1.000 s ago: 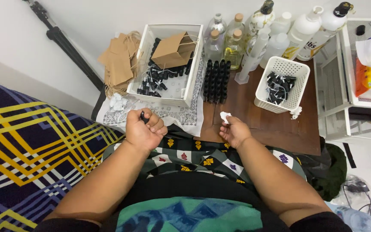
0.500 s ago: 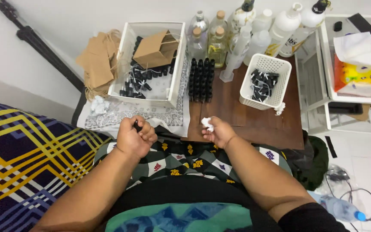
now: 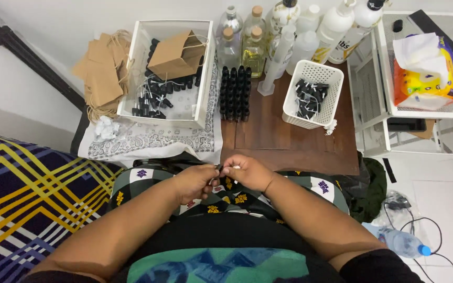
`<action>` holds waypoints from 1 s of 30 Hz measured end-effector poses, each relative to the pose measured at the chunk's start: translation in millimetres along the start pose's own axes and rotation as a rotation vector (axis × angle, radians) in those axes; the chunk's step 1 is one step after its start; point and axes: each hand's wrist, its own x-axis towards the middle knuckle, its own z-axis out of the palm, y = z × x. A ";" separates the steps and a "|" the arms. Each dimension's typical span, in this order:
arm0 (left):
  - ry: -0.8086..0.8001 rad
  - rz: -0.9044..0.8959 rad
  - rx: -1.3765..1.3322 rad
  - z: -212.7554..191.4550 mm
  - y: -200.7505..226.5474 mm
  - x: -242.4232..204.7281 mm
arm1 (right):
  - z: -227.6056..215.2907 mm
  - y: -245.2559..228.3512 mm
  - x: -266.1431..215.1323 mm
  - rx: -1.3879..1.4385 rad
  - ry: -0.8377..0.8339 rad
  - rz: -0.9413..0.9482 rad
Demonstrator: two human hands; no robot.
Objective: Assembling perfume bottle caps by inserting wicks into them and placing the finished parts into a basket.
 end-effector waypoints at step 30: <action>0.611 0.087 0.655 -59.5 71.0 19.7 | -113.8 56.4 38.5 -0.271 0.359 0.369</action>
